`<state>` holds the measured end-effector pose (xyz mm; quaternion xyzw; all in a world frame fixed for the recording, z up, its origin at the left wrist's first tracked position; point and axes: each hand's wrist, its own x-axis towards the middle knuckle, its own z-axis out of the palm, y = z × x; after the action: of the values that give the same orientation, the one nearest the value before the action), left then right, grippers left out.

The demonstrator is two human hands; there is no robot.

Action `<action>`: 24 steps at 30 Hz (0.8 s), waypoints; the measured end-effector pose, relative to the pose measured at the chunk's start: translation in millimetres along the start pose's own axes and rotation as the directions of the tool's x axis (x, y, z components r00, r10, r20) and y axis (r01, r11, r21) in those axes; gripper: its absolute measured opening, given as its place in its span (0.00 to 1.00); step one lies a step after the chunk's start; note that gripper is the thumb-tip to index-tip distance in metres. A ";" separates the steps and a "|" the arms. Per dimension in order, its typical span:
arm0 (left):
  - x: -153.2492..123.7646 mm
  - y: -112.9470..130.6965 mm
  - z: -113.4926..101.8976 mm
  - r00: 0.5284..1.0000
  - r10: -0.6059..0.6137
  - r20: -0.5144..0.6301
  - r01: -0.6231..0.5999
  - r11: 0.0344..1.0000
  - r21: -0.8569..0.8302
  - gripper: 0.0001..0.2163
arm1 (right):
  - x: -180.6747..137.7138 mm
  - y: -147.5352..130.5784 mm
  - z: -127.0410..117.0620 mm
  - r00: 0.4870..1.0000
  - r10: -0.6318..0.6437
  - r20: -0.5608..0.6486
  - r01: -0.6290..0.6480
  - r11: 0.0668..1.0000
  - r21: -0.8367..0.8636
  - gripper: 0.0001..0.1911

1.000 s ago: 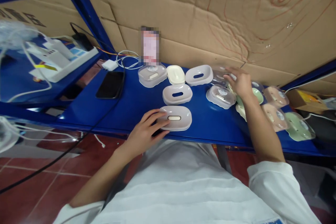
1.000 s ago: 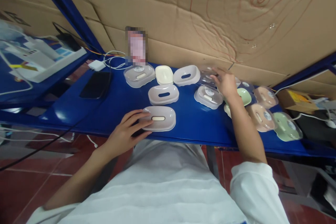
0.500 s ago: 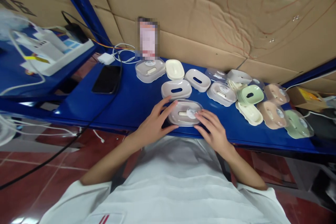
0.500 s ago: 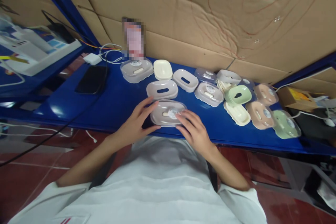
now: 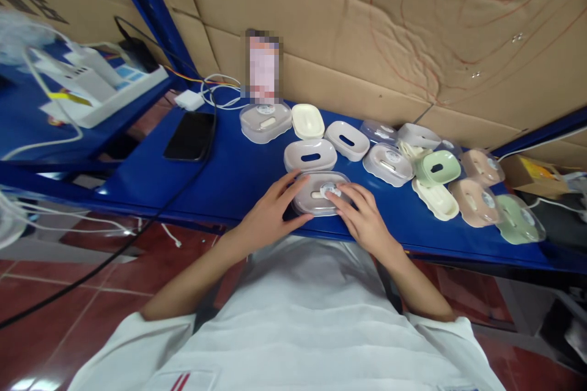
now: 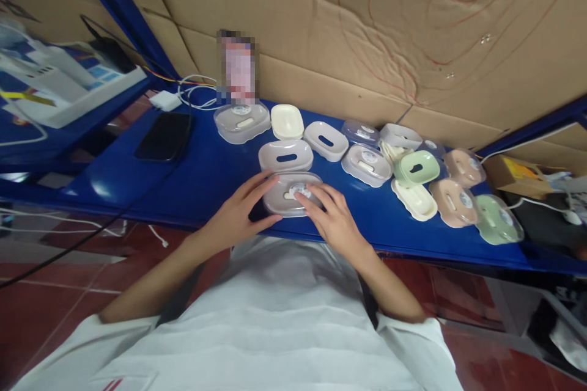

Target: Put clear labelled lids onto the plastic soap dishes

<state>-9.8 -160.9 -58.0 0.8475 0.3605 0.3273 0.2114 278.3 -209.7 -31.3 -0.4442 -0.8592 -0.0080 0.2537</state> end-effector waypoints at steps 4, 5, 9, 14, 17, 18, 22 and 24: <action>-0.3 -1.8 -0.4 1.000 0.007 -0.004 -0.007 1.000 -0.008 0.36 | 1.4 1.8 3.4 1.000 0.011 0.028 -0.012 1.000 0.007 0.29; -0.2 -2.1 -0.2 1.000 0.011 -0.009 -0.011 1.000 -0.009 0.36 | 1.3 2.1 4.0 0.999 0.013 0.039 -0.013 1.000 -0.002 0.29; 0.3 -2.2 0.4 1.000 0.026 -0.018 -0.026 1.000 -0.005 0.36 | 1.5 3.6 5.0 0.999 -0.001 0.044 0.000 1.000 0.008 0.29; 0.8 -3.5 0.2 1.000 0.026 0.002 -0.026 1.000 -0.017 0.37 | 2.6 5.6 4.6 1.000 -0.026 -0.008 0.026 1.000 0.013 0.28; 0.9 -5.5 0.1 1.000 0.026 0.013 -0.026 0.999 -0.032 0.39 | 1.3 5.4 5.0 1.000 0.004 0.011 -0.004 1.000 -0.006 0.28; 0.9 -6.0 -0.1 1.000 0.024 0.017 -0.023 0.999 -0.035 0.39 | 0.5 5.0 5.3 1.000 0.008 0.014 -0.008 1.000 -0.008 0.29; 0.9 -6.3 -1.3 0.999 0.008 0.036 -0.007 0.999 -0.049 0.38 | -2.5 2.3 5.9 1.000 -0.011 0.006 0.012 0.999 -0.036 0.29; 1.1 -5.7 -1.8 0.999 -0.004 0.041 0.006 0.999 -0.054 0.38 | -3.0 0.5 5.8 1.000 -0.031 0.006 0.031 0.999 -0.044 0.30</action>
<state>-13.2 -156.1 -59.7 0.8471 0.3492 0.3188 0.2425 277.7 -210.3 -37.8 -0.4365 -0.8663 -0.0299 0.2412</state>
